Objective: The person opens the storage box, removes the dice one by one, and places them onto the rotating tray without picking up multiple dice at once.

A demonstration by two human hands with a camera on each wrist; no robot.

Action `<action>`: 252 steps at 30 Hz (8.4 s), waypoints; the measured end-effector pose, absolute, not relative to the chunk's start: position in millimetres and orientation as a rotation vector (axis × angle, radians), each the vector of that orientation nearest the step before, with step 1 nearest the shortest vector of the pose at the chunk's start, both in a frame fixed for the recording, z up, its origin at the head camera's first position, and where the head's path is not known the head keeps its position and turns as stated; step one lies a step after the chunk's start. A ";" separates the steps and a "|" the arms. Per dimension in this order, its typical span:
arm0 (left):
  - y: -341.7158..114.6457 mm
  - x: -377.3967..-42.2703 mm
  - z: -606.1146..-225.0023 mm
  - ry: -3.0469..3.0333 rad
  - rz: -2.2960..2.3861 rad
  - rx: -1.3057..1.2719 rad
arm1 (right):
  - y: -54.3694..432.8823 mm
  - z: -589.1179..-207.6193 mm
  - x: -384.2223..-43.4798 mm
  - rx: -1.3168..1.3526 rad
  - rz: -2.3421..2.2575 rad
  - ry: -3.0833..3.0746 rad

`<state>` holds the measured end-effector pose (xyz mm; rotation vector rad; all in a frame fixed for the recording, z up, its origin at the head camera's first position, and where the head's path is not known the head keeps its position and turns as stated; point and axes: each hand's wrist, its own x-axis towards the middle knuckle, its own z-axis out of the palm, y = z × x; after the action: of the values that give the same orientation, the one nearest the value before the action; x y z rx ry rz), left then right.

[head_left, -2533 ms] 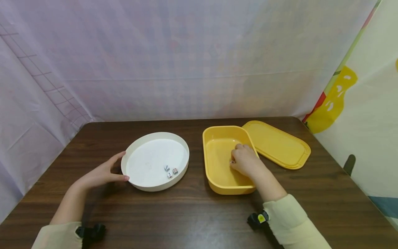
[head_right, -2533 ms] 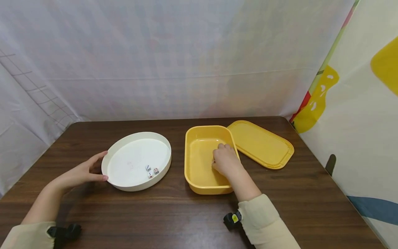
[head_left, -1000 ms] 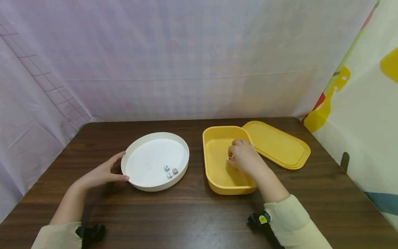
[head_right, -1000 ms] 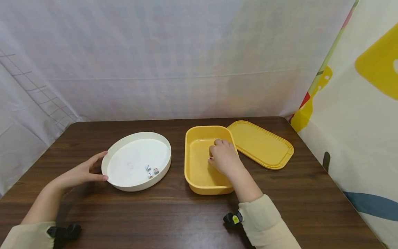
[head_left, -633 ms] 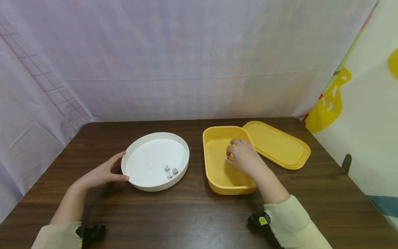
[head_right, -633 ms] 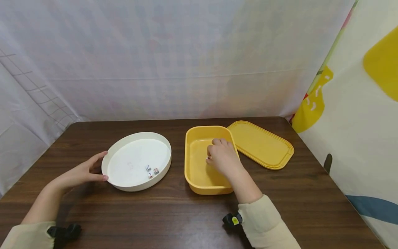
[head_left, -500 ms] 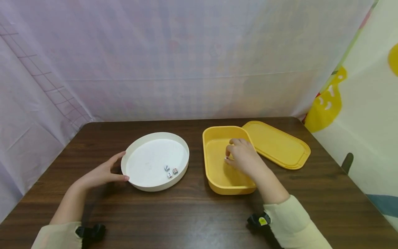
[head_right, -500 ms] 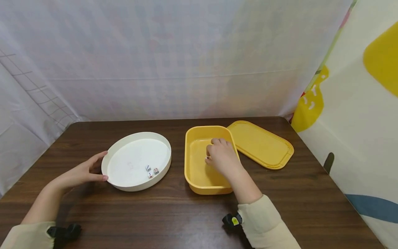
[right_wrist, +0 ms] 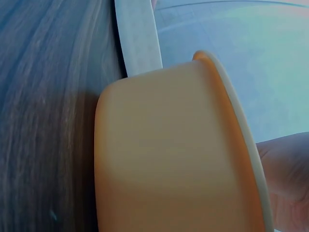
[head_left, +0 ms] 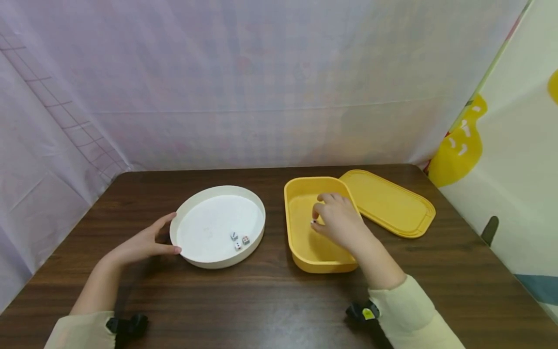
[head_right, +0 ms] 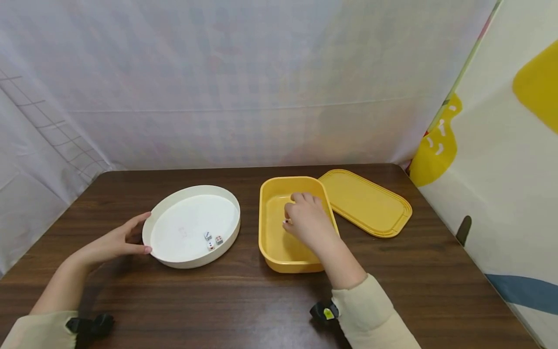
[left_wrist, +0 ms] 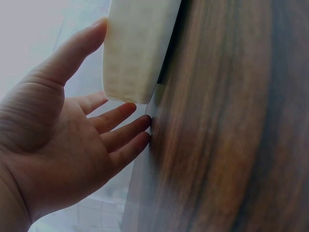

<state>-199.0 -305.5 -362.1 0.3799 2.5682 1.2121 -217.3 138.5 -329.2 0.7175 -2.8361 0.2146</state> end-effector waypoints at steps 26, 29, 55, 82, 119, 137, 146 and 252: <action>-307.8 -201.1 -363.7 2.604 1.159 0.359 | 109.2 -317.8 -208.9 0.783 0.219 -2.778; -307.5 -200.8 -363.4 2.607 1.156 0.359 | 105.2 -317.5 -208.6 0.782 0.205 -2.771; -306.3 -200.7 -364.5 2.599 1.176 0.357 | 62.5 -315.3 -208.7 0.863 0.268 -2.797; -305.2 -200.0 -364.4 2.586 1.199 0.360 | 29.5 -322.9 -216.7 0.911 0.328 -2.785; -303.5 -199.8 -361.4 2.577 1.190 0.333 | -4.4 -348.0 -231.2 0.844 0.273 -2.922; -305.4 -199.8 -362.5 2.580 1.186 0.332 | -9.4 -356.9 -231.7 0.782 0.217 -2.870; -305.3 -199.8 -362.9 2.577 1.196 0.353 | -9.0 -357.7 -231.0 0.788 0.207 -2.871; -303.4 -198.2 -362.4 2.581 1.170 0.328 | 99.8 -310.6 -192.1 0.791 0.246 -2.793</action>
<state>-198.2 -303.4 -362.4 0.3281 2.5812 1.1701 -192.1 99.8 -310.6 0.7910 -2.7932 0.2463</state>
